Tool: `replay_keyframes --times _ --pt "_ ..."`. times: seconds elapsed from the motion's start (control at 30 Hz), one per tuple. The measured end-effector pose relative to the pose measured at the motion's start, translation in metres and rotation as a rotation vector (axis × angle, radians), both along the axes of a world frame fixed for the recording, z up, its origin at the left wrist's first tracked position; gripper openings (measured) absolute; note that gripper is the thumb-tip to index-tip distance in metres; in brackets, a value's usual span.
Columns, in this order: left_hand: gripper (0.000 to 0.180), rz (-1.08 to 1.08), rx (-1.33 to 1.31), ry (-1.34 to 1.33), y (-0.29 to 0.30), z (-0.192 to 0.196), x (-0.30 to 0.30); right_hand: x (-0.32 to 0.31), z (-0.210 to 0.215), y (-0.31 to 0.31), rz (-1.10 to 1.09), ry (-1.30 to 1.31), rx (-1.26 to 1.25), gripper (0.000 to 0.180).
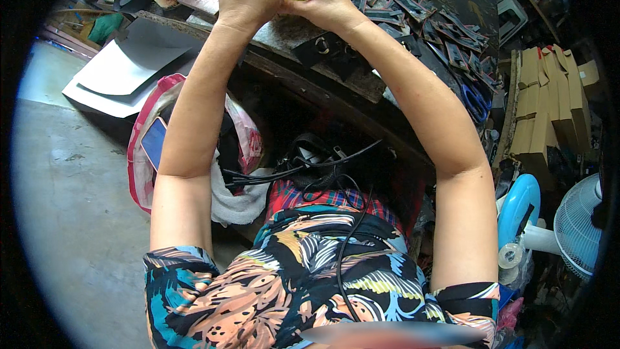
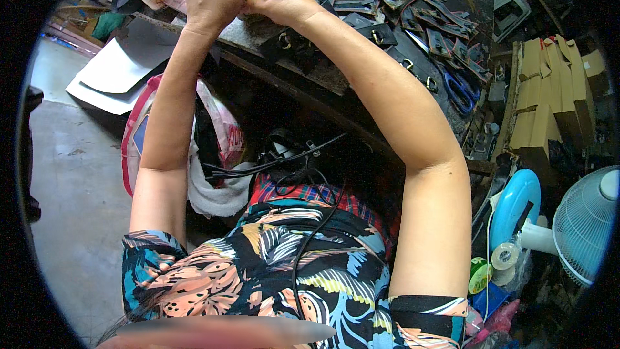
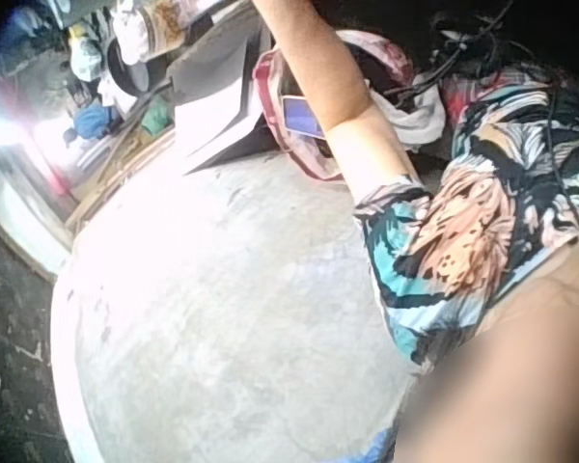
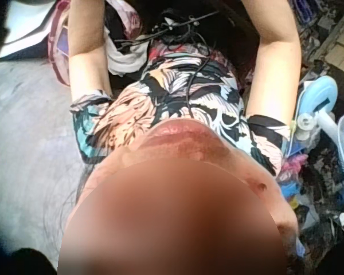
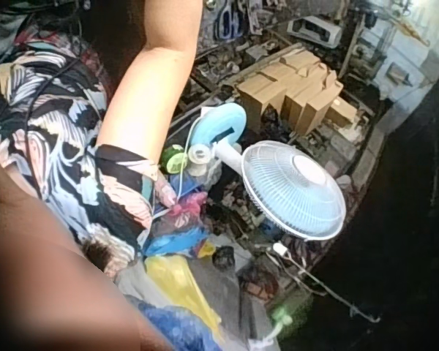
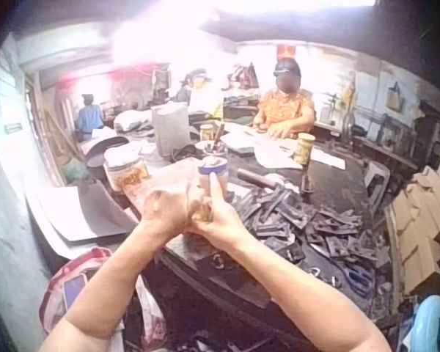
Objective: The person assembles small black leather keychains by hand, attaching brass D-rings and clasps to leather strips. They repeatedly pick up leather pieces, thread the metal hardware, and place the finished keychains on the table.
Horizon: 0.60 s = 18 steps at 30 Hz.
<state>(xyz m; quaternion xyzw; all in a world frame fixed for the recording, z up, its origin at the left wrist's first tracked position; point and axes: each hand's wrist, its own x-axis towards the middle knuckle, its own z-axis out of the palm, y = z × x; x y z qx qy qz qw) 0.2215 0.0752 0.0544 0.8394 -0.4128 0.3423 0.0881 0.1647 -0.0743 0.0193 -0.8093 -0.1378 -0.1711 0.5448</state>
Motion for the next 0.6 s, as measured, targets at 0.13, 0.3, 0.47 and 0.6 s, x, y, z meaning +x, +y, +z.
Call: replay_keyframes --times 0.13,0.3,0.47,0.6 --pt "0.041 0.022 -0.041 0.047 0.004 0.0 -0.002 -0.004 0.005 -0.002 -0.081 -0.03 -0.108 0.108" --pt "0.041 -0.156 -0.115 0.12 0.012 0.013 -0.013 -0.011 0.027 -0.015 0.028 0.046 -0.413 0.097" --pt "0.035 -0.38 0.0 -0.05 0.022 0.026 -0.014 -0.011 0.012 -0.002 -0.273 0.008 -0.858 0.084" --pt "0.029 -0.136 -0.055 -0.105 0.004 0.018 -0.022 -0.01 0.0 0.003 -0.34 -0.051 -0.878 0.074"
